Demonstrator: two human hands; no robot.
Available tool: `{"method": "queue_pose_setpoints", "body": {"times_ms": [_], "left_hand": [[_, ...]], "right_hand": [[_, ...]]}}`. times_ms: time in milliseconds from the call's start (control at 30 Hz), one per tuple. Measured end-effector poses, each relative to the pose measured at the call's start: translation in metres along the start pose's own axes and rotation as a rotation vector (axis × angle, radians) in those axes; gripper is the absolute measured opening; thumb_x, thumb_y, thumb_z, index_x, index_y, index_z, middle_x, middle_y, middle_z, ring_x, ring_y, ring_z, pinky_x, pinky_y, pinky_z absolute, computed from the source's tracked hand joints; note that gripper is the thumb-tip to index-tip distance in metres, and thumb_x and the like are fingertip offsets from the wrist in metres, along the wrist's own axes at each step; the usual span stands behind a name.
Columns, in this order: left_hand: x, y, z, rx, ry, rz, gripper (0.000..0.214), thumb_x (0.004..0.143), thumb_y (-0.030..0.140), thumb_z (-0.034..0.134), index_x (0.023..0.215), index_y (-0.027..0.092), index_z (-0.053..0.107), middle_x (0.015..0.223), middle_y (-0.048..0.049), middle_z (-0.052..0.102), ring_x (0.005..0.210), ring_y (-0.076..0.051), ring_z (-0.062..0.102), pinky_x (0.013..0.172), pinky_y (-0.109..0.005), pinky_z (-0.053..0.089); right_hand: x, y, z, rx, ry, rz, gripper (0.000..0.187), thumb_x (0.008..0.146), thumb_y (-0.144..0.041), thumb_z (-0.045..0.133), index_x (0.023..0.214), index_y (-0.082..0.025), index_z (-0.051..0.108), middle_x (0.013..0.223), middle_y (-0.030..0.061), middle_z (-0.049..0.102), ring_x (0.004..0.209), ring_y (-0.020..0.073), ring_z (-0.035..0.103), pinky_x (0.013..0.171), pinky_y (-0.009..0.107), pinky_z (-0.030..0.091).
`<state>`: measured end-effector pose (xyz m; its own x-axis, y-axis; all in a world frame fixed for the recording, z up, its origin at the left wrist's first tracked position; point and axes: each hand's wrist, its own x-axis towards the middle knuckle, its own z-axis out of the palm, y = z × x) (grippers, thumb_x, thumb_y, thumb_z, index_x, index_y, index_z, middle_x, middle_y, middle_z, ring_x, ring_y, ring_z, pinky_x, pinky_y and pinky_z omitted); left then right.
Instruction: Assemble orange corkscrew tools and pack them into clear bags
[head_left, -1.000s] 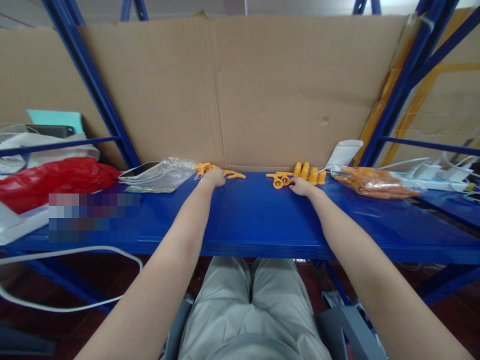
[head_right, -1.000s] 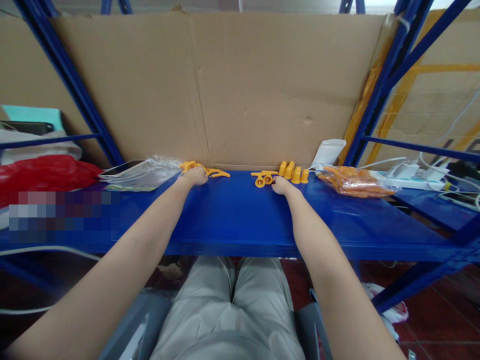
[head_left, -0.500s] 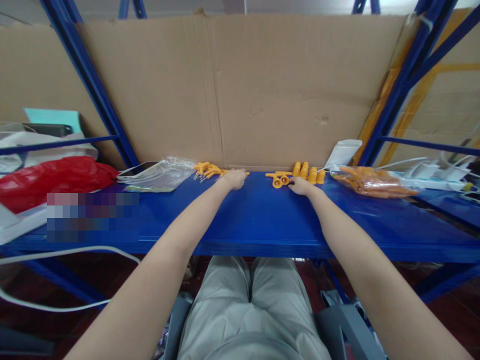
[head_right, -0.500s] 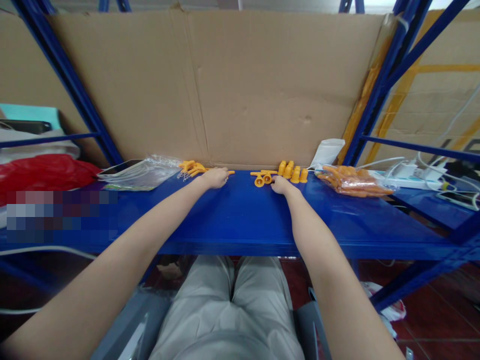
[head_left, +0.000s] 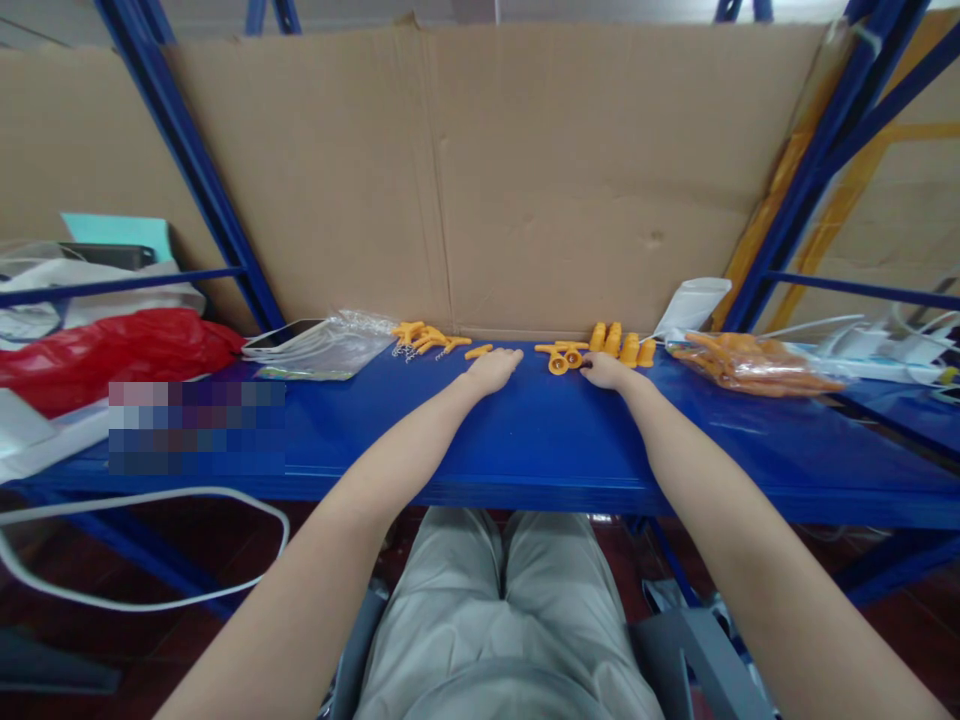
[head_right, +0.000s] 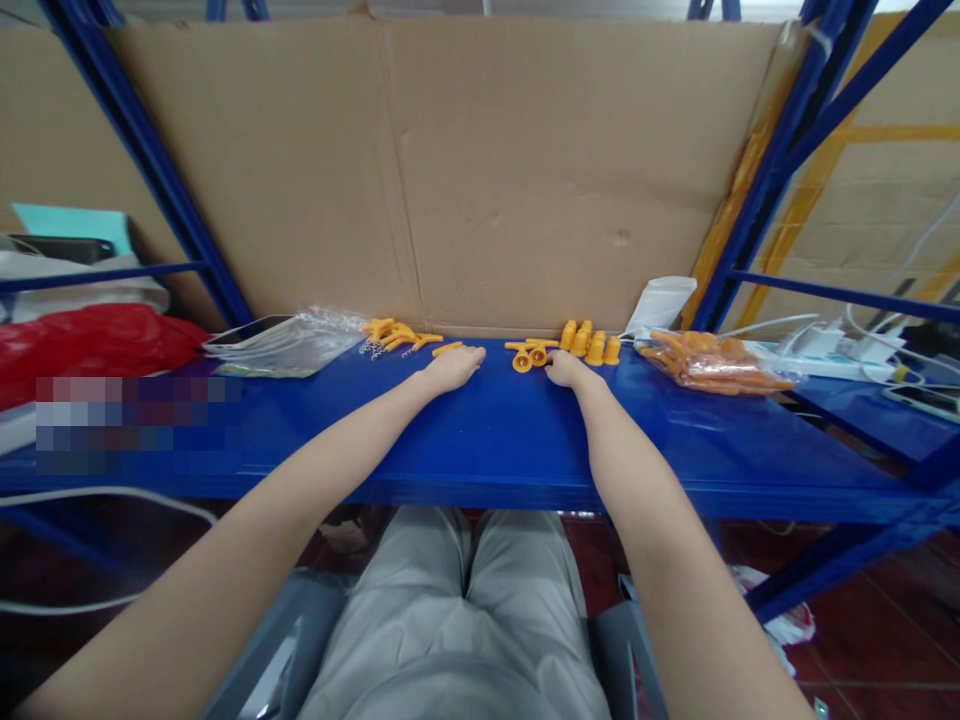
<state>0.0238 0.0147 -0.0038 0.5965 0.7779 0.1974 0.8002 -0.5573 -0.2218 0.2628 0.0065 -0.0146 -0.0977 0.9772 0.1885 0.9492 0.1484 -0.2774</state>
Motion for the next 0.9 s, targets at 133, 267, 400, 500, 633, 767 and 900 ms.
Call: {"method": "queue_pose_setpoints", "body": {"times_ms": [133,267,400,500,633,767,900], "left_hand": [[-0.004,-0.007,0.007,-0.055,0.036,-0.001,0.024,0.095,0.020,0.045,0.114,0.015,0.059,0.117,-0.0122,0.068,0.116,-0.023,0.060,0.097,-0.032,0.047],[-0.004,-0.008,0.010,-0.107,0.063,0.006,0.030,0.095,0.017,0.045,0.123,0.017,0.056,0.122,-0.0115,0.066,0.117,-0.022,0.060,0.099,-0.033,0.047],[-0.004,-0.004,0.012,-0.175,0.111,0.048,0.043,0.094,0.010,0.039,0.134,0.020,0.049,0.134,-0.0105,0.060,0.123,-0.019,0.057,0.103,-0.033,0.045],[-0.004,0.000,0.012,-0.206,0.145,0.108,0.047,0.093,0.008,0.035,0.136,0.021,0.048,0.141,-0.0089,0.056,0.129,-0.018,0.053,0.108,-0.034,0.042],[-0.004,0.002,0.011,-0.204,0.141,0.110,0.046,0.091,0.009,0.040,0.135,0.016,0.051,0.146,-0.0101,0.052,0.134,-0.018,0.048,0.113,-0.034,0.037],[-0.003,-0.006,0.016,-0.179,0.100,-0.084,0.046,0.094,0.022,0.043,0.140,0.018,0.047,0.153,-0.0129,0.043,0.141,-0.026,0.040,0.114,-0.045,0.035],[-0.002,-0.020,0.020,-0.214,-0.049,-0.151,0.047,0.098,0.034,0.037,0.141,0.019,0.047,0.150,-0.0119,0.048,0.138,-0.024,0.045,0.110,-0.038,0.039]], "right_hand": [[-0.003,-0.005,-0.003,0.004,-0.026,0.003,0.033,0.085,-0.008,0.052,0.112,-0.013,0.072,0.121,0.0125,0.070,0.114,0.0275,0.065,0.102,0.034,0.047],[-0.004,-0.006,-0.003,0.022,-0.028,-0.010,0.032,0.085,-0.007,0.053,0.110,-0.013,0.072,0.120,0.0144,0.070,0.113,0.0294,0.065,0.101,0.036,0.048],[-0.003,-0.005,0.000,0.079,0.041,0.002,0.045,0.086,-0.010,0.054,0.131,-0.008,0.059,0.131,0.0183,0.063,0.121,0.0276,0.061,0.105,0.036,0.045],[-0.002,-0.005,0.002,0.138,0.139,-0.054,0.061,0.084,-0.008,0.058,0.143,-0.009,0.047,0.143,0.0192,0.053,0.131,0.0257,0.052,0.110,0.037,0.041],[0.000,-0.007,0.003,0.159,0.081,-0.135,0.061,0.080,-0.001,0.054,0.140,-0.010,0.052,0.140,0.0162,0.057,0.128,0.0231,0.055,0.109,0.035,0.042],[0.001,-0.009,0.002,0.130,0.049,-0.105,0.056,0.079,-0.001,0.051,0.135,-0.010,0.058,0.134,0.0145,0.062,0.123,0.0215,0.059,0.107,0.033,0.043],[0.001,-0.008,0.001,0.112,0.054,-0.105,0.053,0.079,-0.004,0.054,0.131,-0.011,0.061,0.131,0.0130,0.065,0.119,0.0209,0.061,0.105,0.030,0.043]]}}
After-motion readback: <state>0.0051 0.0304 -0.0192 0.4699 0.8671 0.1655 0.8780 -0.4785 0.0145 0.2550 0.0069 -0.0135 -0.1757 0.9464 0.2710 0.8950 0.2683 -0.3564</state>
